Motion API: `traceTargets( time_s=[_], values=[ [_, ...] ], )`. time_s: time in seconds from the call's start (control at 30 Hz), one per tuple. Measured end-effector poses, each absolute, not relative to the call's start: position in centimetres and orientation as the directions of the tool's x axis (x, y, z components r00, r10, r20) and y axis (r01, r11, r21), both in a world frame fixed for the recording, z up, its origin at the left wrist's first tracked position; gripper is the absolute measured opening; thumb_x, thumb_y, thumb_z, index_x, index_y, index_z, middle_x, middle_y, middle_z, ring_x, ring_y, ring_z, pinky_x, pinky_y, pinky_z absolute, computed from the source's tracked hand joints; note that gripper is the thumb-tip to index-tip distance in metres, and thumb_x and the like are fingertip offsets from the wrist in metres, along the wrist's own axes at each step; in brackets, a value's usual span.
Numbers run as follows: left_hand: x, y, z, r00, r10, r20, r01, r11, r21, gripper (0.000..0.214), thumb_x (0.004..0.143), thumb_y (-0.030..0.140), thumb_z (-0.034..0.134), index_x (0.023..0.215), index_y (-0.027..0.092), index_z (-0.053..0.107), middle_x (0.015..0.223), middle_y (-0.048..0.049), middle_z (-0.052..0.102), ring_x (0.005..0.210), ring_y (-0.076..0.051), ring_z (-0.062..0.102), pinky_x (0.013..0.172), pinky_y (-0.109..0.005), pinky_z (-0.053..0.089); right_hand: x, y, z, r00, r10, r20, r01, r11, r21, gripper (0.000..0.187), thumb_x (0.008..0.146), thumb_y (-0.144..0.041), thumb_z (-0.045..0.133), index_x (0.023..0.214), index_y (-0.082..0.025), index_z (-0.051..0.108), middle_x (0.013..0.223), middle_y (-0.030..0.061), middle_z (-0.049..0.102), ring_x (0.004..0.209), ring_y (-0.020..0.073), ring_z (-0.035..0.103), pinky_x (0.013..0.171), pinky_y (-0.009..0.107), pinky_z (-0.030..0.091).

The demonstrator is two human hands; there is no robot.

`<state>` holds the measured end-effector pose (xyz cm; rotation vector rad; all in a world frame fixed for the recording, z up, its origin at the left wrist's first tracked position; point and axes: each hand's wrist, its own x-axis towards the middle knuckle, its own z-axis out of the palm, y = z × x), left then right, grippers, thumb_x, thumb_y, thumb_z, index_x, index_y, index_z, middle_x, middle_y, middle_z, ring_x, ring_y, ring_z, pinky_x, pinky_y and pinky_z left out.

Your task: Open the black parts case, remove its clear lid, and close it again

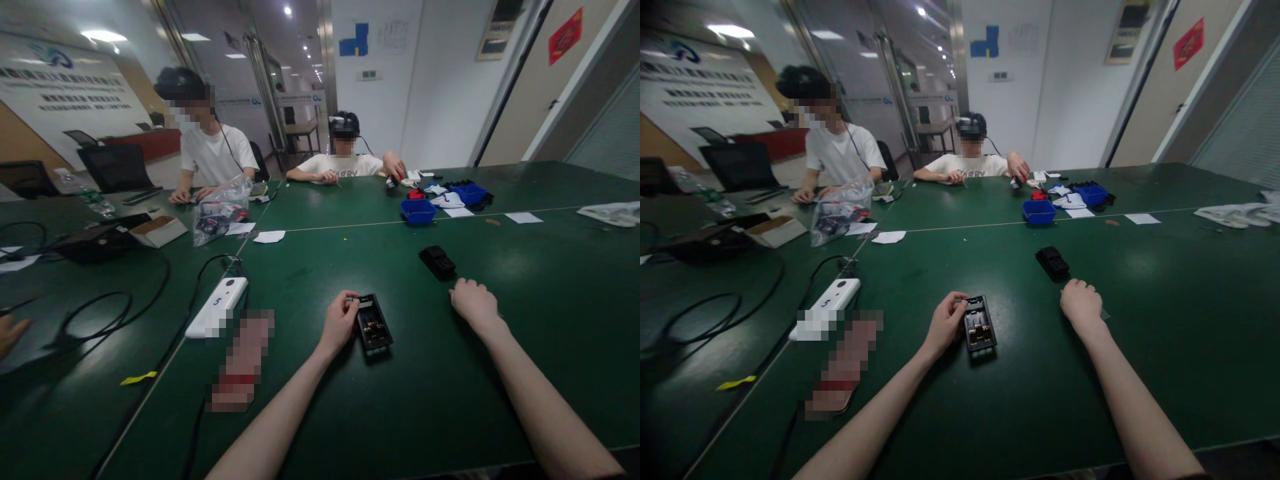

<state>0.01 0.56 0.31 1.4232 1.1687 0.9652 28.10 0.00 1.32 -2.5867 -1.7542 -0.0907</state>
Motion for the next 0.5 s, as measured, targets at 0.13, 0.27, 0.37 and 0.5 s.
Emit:
traceTargets(
  time_s=[0.13,0.27,0.37,0.5],
  values=[
    [0.0,0.5,0.4,0.206,0.978,-0.025,0.170,-0.010,0.985,0.022,0.082,0.036,0.046,0.091,0.016,0.050,0.050,0.0079,0.045,0.032,-0.006,0.040,0.032,-0.016,0.029,25.1,-0.2,1.4,0.184,0.982,0.043,0.983,-0.183,-0.027,0.027,0.086,-0.019,0.038,0.095,-0.006,0.059,0.097,0.0239,0.058,0.089,0.0308,0.058,0.072,0.042,0.046],
    [0.0,0.5,0.5,0.212,0.977,-0.019,0.176,-0.019,0.984,0.023,0.082,0.036,0.047,0.092,0.016,0.051,0.050,0.0076,0.046,0.032,-0.006,0.039,0.032,-0.017,0.030,20.9,-1.0,1.9,-0.013,0.998,0.063,0.989,0.022,-0.149,0.025,0.086,-0.020,0.040,0.099,-0.010,0.059,0.097,0.0225,0.059,0.093,0.0318,0.057,0.077,0.043,0.044],
    [0.0,0.5,0.6,0.221,0.975,-0.007,0.193,-0.037,0.981,0.023,0.082,0.036,0.047,0.092,0.016,0.051,0.049,0.0074,0.046,0.033,-0.006,0.039,0.033,-0.017,0.029,18.7,-1.5,2.3,-0.113,0.990,0.081,0.958,0.130,-0.256,0.026,0.085,-0.019,0.041,0.104,-0.015,0.058,0.096,0.0181,0.062,0.093,0.0291,0.058,0.080,0.040,0.043],
    [0.0,0.5,0.7,0.224,0.974,0.029,0.243,-0.085,0.966,0.021,0.080,0.034,0.048,0.087,0.015,0.054,0.049,0.0062,0.047,0.036,-0.007,0.040,0.038,-0.018,0.029,18.1,-1.6,2.7,-0.147,0.988,0.047,0.887,0.153,-0.435,0.033,0.084,-0.019,0.038,0.113,-0.016,0.056,0.091,0.0129,0.067,0.085,0.0244,0.061,0.076,0.035,0.044]
  ],
)
